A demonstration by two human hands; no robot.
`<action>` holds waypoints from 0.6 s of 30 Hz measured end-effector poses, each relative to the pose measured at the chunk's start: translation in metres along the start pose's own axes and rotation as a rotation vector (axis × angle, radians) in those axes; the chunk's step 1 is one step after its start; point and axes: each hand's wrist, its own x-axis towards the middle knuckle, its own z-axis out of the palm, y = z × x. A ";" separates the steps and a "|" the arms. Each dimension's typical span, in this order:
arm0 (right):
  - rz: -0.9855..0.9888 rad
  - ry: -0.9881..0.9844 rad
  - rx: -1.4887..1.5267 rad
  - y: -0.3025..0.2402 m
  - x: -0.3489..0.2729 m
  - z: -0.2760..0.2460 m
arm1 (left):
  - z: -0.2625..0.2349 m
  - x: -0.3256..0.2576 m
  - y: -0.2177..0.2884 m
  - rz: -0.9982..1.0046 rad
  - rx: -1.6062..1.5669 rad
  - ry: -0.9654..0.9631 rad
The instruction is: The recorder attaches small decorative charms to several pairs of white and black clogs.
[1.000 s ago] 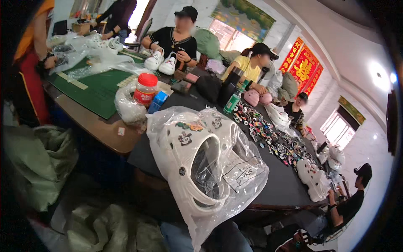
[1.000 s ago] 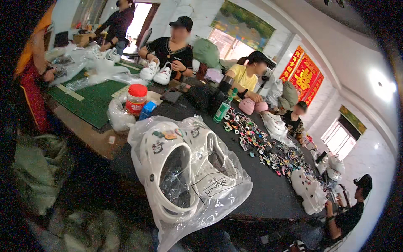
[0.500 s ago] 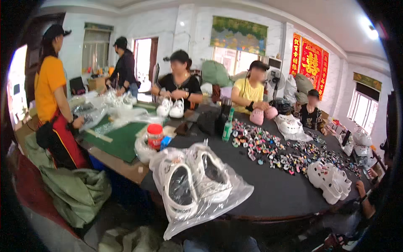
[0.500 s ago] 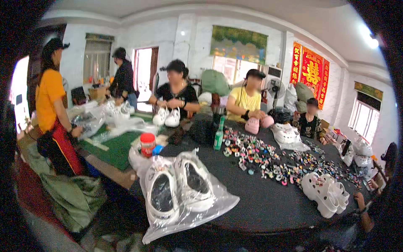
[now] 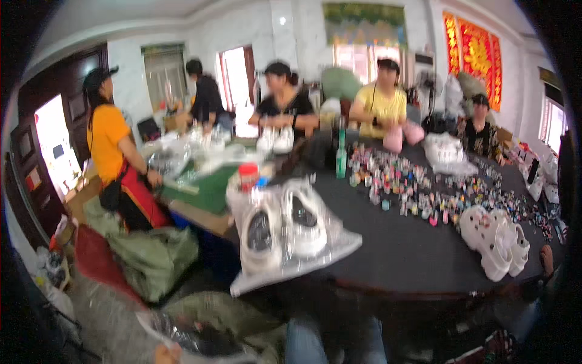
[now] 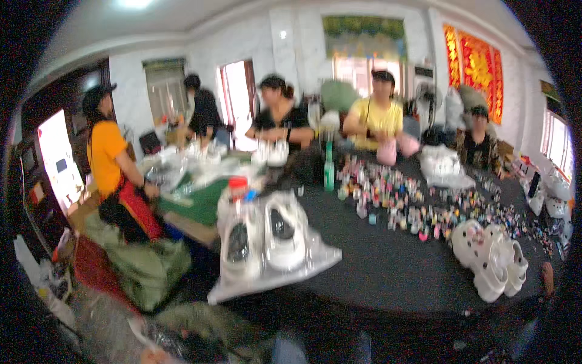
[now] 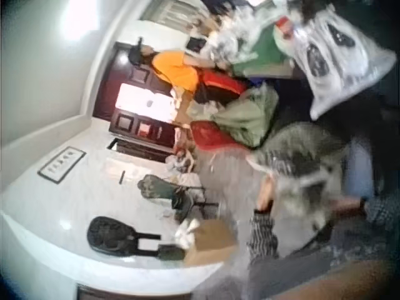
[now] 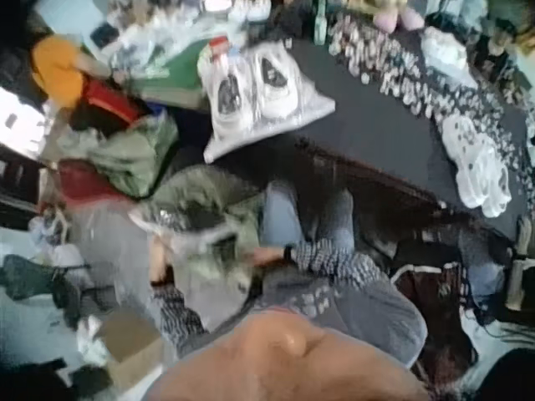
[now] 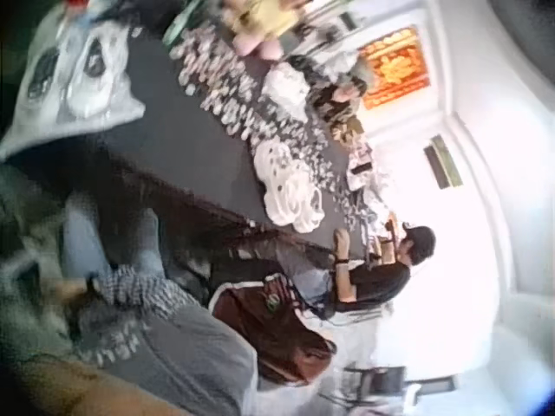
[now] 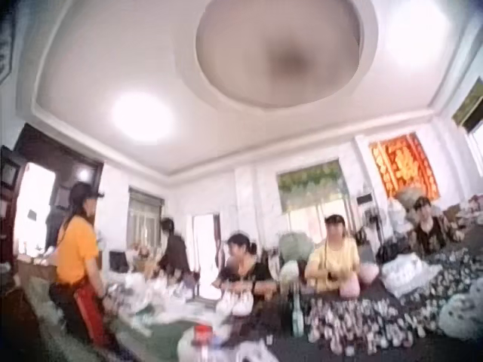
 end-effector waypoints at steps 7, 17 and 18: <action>-0.228 0.250 0.834 -0.073 -0.018 -0.035 | -0.006 -0.086 0.202 -0.119 -0.276 0.320; -0.363 0.163 1.073 -0.132 -0.062 -0.010 | -0.019 -0.133 0.267 0.148 -0.552 0.113; -0.369 0.259 1.042 -0.145 -0.071 -0.007 | -0.018 -0.132 0.267 0.159 -0.553 0.103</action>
